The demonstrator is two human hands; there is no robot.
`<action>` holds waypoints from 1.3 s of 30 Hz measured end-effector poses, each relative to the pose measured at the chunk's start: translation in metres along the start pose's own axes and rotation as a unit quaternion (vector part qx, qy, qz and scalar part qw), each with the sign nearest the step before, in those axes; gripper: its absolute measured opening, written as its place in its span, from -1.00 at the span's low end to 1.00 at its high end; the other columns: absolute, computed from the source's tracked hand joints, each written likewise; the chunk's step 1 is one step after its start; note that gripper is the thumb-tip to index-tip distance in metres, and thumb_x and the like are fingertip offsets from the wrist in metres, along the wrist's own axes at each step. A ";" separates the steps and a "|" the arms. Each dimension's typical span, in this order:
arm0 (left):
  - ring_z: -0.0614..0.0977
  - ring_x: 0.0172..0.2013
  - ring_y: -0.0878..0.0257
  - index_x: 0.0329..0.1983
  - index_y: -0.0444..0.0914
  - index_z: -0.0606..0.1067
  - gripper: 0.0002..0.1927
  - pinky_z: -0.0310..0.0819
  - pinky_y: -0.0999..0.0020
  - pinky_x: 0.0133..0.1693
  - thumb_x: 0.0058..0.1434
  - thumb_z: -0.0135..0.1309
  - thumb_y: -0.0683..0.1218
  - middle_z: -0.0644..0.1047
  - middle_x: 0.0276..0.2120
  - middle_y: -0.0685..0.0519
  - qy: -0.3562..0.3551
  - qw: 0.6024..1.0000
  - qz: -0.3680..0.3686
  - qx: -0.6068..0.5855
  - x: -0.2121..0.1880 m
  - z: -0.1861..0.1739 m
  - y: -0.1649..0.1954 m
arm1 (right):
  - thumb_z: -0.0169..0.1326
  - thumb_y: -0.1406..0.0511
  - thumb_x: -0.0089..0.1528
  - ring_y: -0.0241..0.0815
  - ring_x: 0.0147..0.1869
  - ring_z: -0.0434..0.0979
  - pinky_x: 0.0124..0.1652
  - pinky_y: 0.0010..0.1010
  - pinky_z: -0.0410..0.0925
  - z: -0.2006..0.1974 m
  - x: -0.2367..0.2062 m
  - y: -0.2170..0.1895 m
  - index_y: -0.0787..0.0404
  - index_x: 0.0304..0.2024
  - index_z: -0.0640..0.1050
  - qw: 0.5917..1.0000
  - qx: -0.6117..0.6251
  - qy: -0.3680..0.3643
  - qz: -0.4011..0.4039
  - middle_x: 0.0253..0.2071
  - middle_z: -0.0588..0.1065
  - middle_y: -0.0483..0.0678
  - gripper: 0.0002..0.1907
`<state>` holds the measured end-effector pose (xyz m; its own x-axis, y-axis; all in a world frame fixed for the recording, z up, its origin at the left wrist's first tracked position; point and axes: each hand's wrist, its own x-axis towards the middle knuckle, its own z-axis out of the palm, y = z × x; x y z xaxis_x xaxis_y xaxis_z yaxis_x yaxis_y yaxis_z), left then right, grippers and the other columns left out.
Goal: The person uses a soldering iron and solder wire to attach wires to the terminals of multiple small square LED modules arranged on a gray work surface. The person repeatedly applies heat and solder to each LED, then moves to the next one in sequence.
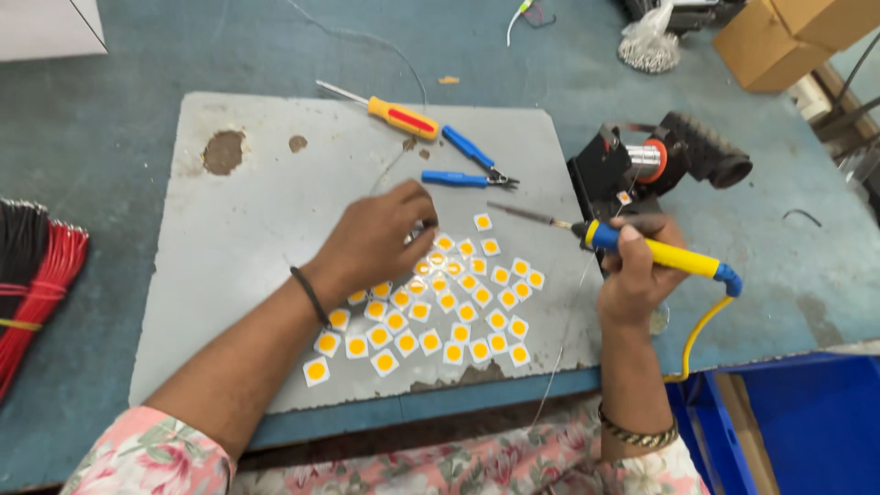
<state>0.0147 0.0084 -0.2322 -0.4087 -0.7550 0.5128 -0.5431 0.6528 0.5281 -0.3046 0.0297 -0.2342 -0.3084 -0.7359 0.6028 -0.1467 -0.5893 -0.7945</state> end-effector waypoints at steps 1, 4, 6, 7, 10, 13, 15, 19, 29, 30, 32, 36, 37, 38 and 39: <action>0.62 -0.32 0.01 -0.30 -0.25 0.53 -0.89 0.51 0.12 -0.28 0.19 0.14 -0.10 0.52 -0.23 0.02 -0.011 1.000 -0.005 0.001 -0.001 0.003 0.001 | 0.09 0.30 0.29 -0.43 -0.52 0.24 -0.47 -0.59 0.15 0.000 0.000 0.000 0.31 -0.25 0.48 1.000 0.003 -0.005 0.008 -0.40 0.42 -0.12 -0.84; 0.62 -0.34 0.03 -0.34 -0.25 0.53 -0.89 0.51 0.13 -0.30 0.17 0.13 -0.10 0.52 -0.24 0.03 -0.024 1.000 0.008 0.002 -0.002 0.011 0.003 | 0.08 0.31 0.26 -0.41 -0.55 0.25 -0.50 -0.58 0.15 -0.001 -0.001 -0.001 0.32 -0.30 0.48 0.999 0.002 -0.023 0.031 -0.47 0.39 -0.11 -0.85; 0.62 -0.35 0.04 -0.35 -0.26 0.52 -0.88 0.51 0.14 -0.31 0.16 0.13 -0.10 0.52 -0.23 0.03 -0.023 1.000 0.011 0.001 -0.003 0.014 0.005 | 0.07 0.32 0.26 -0.41 -0.55 0.26 -0.51 -0.59 0.15 -0.001 -0.002 -0.004 0.32 -0.33 0.48 0.998 -0.010 -0.037 0.043 -0.46 0.40 -0.11 -0.84; 0.62 -0.35 0.04 -0.35 -0.27 0.52 -0.87 0.50 0.14 -0.31 0.15 0.14 -0.10 0.52 -0.24 0.03 -0.021 1.000 0.006 0.001 -0.004 0.013 0.005 | 0.06 0.32 0.25 -0.41 -0.56 0.26 -0.52 -0.59 0.15 0.000 -0.001 -0.005 0.32 -0.34 0.48 0.998 -0.016 -0.041 0.045 -0.46 0.42 -0.10 -0.84; 0.62 -0.36 0.06 -0.37 -0.27 0.52 -0.86 0.50 0.15 -0.30 0.14 0.15 -0.09 0.52 -0.24 0.04 -0.027 0.999 -0.023 0.014 -0.003 0.010 0.004 | 0.05 0.33 0.23 -0.41 -0.58 0.26 -0.55 -0.59 0.14 0.002 -0.002 -0.009 0.32 -0.37 0.47 0.997 -0.025 -0.048 0.055 -0.44 0.46 -0.07 -0.85; 0.63 -0.36 0.08 -0.42 -0.29 0.53 -0.84 0.51 0.15 -0.29 0.12 0.17 -0.08 0.53 -0.17 0.05 -0.057 0.997 -0.046 0.020 -0.002 0.007 0.003 | 0.06 0.33 0.25 -0.41 -0.57 0.25 -0.54 -0.60 0.13 0.002 -0.004 -0.011 0.33 -0.36 0.46 0.996 -0.016 -0.047 0.070 -0.45 0.44 -0.07 -0.84; 0.64 -0.35 0.08 -0.42 -0.29 0.55 -0.83 0.51 0.15 -0.28 0.10 0.18 -0.08 0.53 -0.13 0.05 -0.079 0.995 -0.051 0.022 -0.002 0.006 0.002 | 0.07 0.33 0.26 -0.42 -0.56 0.23 -0.54 -0.60 0.12 0.001 -0.005 -0.012 0.33 -0.36 0.47 0.996 -0.005 -0.048 0.076 -0.46 0.41 -0.08 -0.84; 0.64 -0.33 0.07 -0.38 -0.30 0.58 -0.82 0.51 0.13 -0.27 0.10 0.18 -0.07 0.53 -0.09 0.04 -0.087 0.995 -0.050 0.026 -0.001 0.005 0.001 | 0.07 0.34 0.26 -0.41 -0.55 0.24 -0.53 -0.61 0.13 -0.002 -0.006 -0.011 0.32 -0.34 0.46 0.996 0.003 -0.038 0.085 -0.43 0.44 -0.07 -0.85; 0.65 -0.32 0.08 -0.35 -0.30 0.58 -0.80 0.52 0.15 -0.27 0.13 0.18 -0.05 0.53 -0.04 0.06 -0.091 0.994 -0.053 0.029 -0.002 0.005 0.004 | 0.07 0.36 0.25 -0.40 -0.55 0.25 -0.54 -0.60 0.13 -0.004 -0.005 -0.011 0.31 -0.35 0.44 0.995 0.007 -0.042 0.085 -0.39 0.47 -0.01 -0.87; 0.65 -0.32 0.09 -0.35 -0.31 0.58 -0.80 0.52 0.15 -0.27 0.13 0.18 -0.05 0.53 -0.04 0.06 -0.093 0.994 -0.055 0.030 -0.002 0.005 0.004 | 0.06 0.36 0.25 -0.40 -0.56 0.25 -0.54 -0.60 0.13 -0.003 -0.005 -0.012 0.31 -0.35 0.44 0.995 0.005 -0.044 0.086 -0.39 0.48 0.00 -0.87; 0.65 -0.32 0.09 -0.35 -0.31 0.59 -0.80 0.52 0.16 -0.27 0.13 0.18 -0.05 0.53 -0.04 0.06 -0.097 0.993 -0.059 0.033 -0.002 0.005 0.004 | 0.06 0.36 0.24 -0.41 -0.56 0.24 -0.55 -0.60 0.13 -0.003 -0.005 -0.012 0.30 -0.35 0.44 0.995 0.000 -0.046 0.093 -0.38 0.49 0.01 -0.88; 0.65 -0.31 0.09 -0.36 -0.31 0.58 -0.80 0.52 0.16 -0.27 0.14 0.17 -0.06 0.53 -0.05 0.06 -0.101 0.992 -0.065 0.029 -0.001 0.006 0.003 | 0.06 0.36 0.25 -0.40 -0.55 0.26 -0.54 -0.59 0.15 -0.001 -0.004 -0.013 0.31 -0.35 0.45 0.994 -0.006 -0.051 0.096 -0.37 0.50 0.02 -0.88; 0.65 -0.31 0.10 -0.36 -0.31 0.58 -0.81 0.52 0.16 -0.26 0.15 0.16 -0.06 0.53 -0.05 0.06 -0.101 0.992 -0.065 0.030 -0.001 0.006 0.003 | 0.06 0.36 0.25 -0.40 -0.55 0.27 -0.54 -0.59 0.15 -0.001 -0.004 -0.013 0.31 -0.35 0.45 0.994 -0.008 -0.053 0.094 -0.38 0.50 0.02 -0.88; 0.66 -0.31 0.10 -0.37 -0.31 0.58 -0.82 0.53 0.17 -0.26 0.16 0.16 -0.07 0.54 -0.05 0.06 -0.101 0.992 -0.066 0.031 -0.002 0.006 0.003 | 0.06 0.36 0.25 -0.40 -0.55 0.27 -0.54 -0.59 0.15 -0.001 -0.004 -0.013 0.32 -0.34 0.46 0.994 -0.011 -0.055 0.092 -0.38 0.49 0.02 -0.88; 0.65 -0.32 0.10 -0.36 -0.31 0.58 -0.82 0.53 0.17 -0.26 0.15 0.16 -0.07 0.54 -0.06 0.05 -0.100 0.992 -0.065 0.031 -0.001 0.006 0.003 | 0.06 0.36 0.25 -0.40 -0.55 0.27 -0.54 -0.59 0.15 -0.001 -0.004 -0.013 0.32 -0.34 0.46 0.994 -0.013 -0.057 0.090 -0.39 0.49 0.01 -0.88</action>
<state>0.0088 0.0113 -0.2355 -0.4658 -0.8341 0.2955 -0.6425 0.5484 0.5352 -0.3022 0.0404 -0.2258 -0.2236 -0.8627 0.4537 -0.1233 -0.4367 -0.8911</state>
